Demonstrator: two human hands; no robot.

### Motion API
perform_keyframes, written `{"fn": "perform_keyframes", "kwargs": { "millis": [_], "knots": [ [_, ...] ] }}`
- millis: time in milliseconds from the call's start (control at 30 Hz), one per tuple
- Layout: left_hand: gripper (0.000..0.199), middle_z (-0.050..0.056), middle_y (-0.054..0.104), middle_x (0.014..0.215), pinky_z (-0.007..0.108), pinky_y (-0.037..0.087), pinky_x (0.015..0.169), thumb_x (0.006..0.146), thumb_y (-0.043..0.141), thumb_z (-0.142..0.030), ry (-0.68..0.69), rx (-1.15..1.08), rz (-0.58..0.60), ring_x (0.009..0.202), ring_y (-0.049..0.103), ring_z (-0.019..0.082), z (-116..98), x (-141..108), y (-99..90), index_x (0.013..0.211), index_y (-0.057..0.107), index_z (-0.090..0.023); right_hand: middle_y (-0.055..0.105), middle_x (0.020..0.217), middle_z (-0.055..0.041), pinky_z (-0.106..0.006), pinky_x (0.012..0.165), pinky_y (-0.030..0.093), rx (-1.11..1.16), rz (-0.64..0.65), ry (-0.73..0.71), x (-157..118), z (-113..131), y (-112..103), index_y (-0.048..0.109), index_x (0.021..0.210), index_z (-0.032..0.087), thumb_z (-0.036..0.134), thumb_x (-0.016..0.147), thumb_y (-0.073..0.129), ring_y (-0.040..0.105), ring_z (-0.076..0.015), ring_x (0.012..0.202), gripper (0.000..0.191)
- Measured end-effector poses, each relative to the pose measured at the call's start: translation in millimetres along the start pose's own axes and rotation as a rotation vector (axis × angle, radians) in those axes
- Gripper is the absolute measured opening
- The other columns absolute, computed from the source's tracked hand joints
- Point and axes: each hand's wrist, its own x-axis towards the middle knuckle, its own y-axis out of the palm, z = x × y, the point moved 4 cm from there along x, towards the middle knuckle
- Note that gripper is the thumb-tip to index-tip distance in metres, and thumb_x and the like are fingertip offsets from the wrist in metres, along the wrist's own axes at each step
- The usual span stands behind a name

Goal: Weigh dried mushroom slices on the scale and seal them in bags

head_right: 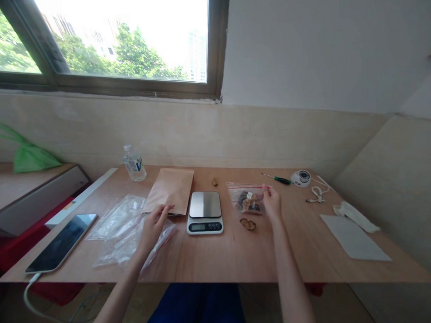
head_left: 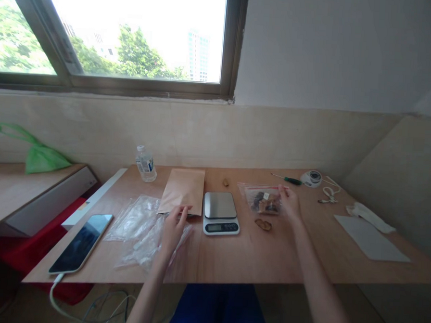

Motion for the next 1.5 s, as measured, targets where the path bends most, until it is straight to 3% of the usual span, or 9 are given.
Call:
{"fn": "perform_keyframes", "kwargs": {
  "millis": [133, 267, 433, 733, 867, 1033, 1267, 1367, 1500],
  "knots": [
    [0.028, 0.009, 0.06, 0.109, 0.04, 0.04, 0.092, 0.084, 0.046, -0.034, 0.185, 0.384, 0.011, 0.106, 0.053, 0.023, 12.4, -6.3, -16.8, 0.103, 0.06, -0.02, 0.064, 0.089, -0.0194, -0.042, 0.074, 0.045, -0.252, -0.083, -0.041, 12.7, -13.2, -5.3, 0.059, 0.093, 0.009, 0.065, 0.074, 0.042, 0.06, -0.0289, 0.084, 0.061],
    [0.035, 0.007, 0.049, 0.131, 0.045, 0.033, 0.097, 0.084, 0.046, -0.034, 0.19, 0.645, 0.148, 0.119, 0.045, 0.025, 33.5, -31.2, -21.0, 0.117, 0.055, -0.029, 0.044, 0.125, -0.0266, -0.054, 0.091, 0.033, -0.51, -0.366, -0.212, -33.2, -7.1, -1.2, 0.042, 0.125, 0.006, 0.052, 0.08, 0.043, 0.04, -0.0367, 0.117, 0.065],
    [0.037, 0.004, 0.045, 0.137, 0.043, 0.029, 0.101, 0.086, 0.04, -0.035, 0.165, 0.765, 0.3, 0.123, 0.042, 0.022, 55.5, -55.7, -28.7, 0.12, 0.054, -0.032, 0.033, 0.137, -0.0222, -0.053, 0.091, 0.033, -0.678, -0.166, -0.267, -73.3, -18.5, 35.5, 0.039, 0.129, 0.015, 0.049, 0.084, 0.036, 0.035, -0.0368, 0.122, 0.057],
    [0.033, 0.004, 0.052, 0.13, 0.042, 0.03, 0.097, 0.087, 0.039, -0.033, 0.113, 0.824, 0.241, 0.118, 0.048, 0.02, 60.7, -54.0, -50.8, 0.115, 0.057, -0.031, 0.037, 0.132, -0.0251, -0.055, 0.091, 0.032, -0.678, -0.083, -0.155, -32.6, -23.3, 63.1, 0.04, 0.126, 0.01, 0.05, 0.086, 0.031, 0.035, -0.0375, 0.121, 0.057],
    [0.036, 0.007, 0.051, 0.13, 0.04, 0.033, 0.095, 0.087, 0.038, -0.028, 0.176, 0.824, 0.097, 0.118, 0.047, 0.02, 50.1, -35.4, -50.3, 0.121, 0.051, -0.028, 0.048, 0.118, -0.0202, -0.049, 0.089, 0.037, -0.564, -0.116, -0.349, -68.9, -10.2, 47.8, 0.05, 0.11, 0.013, 0.046, 0.085, 0.039, 0.044, -0.0317, 0.112, 0.043],
    [0.047, 0.009, 0.043, 0.138, 0.043, 0.033, 0.096, 0.082, 0.044, -0.018, 0.172, 0.848, 0.046, 0.123, 0.042, 0.025, 46.5, -0.8, -37.3, 0.129, 0.044, -0.024, 0.059, 0.102, -0.0114, -0.043, 0.085, 0.041, -0.52, 0.19, -0.485, -121.3, -25.5, 34.4, 0.059, 0.099, 0.02, 0.033, 0.083, 0.046, 0.053, -0.0259, 0.098, 0.025],
    [0.05, 0.006, 0.05, 0.13, 0.039, 0.039, 0.094, 0.079, 0.036, -0.006, 0.151, 0.747, 0.11, 0.115, 0.05, 0.021, 64.9, 23.7, -36.1, 0.121, 0.054, -0.027, 0.069, 0.093, -0.0091, -0.04, 0.079, 0.048, -0.311, 0.311, -0.341, -110.3, -16.5, 20.1, 0.069, 0.09, 0.02, 0.029, 0.083, 0.043, 0.062, -0.0245, 0.088, 0.028],
    [0.048, 0.004, 0.052, 0.129, 0.036, 0.042, 0.092, 0.08, 0.035, -0.008, 0.154, 0.69, 0.123, 0.109, 0.054, 0.021, 67.8, 26.5, -39.3, 0.119, 0.056, -0.027, 0.07, 0.094, -0.0081, -0.035, 0.076, 0.051, -0.191, 0.328, -0.274, -101.8, 14.9, 39.9, 0.069, 0.094, 0.021, 0.031, 0.084, 0.045, 0.064, -0.0226, 0.087, 0.028],
    [0.044, 0.001, 0.053, 0.129, 0.034, 0.046, 0.089, 0.083, 0.036, -0.013, 0.127, 0.623, 0.107, 0.11, 0.055, 0.02, 63.9, 28.8, -42.2, 0.118, 0.057, -0.03, 0.069, 0.095, -0.0066, -0.032, 0.077, 0.051, -0.118, 0.359, -0.382, -93.7, 62.0, 100.2, 0.068, 0.099, 0.023, 0.029, 0.085, 0.048, 0.064, -0.0197, 0.085, 0.026]
  ]
}}
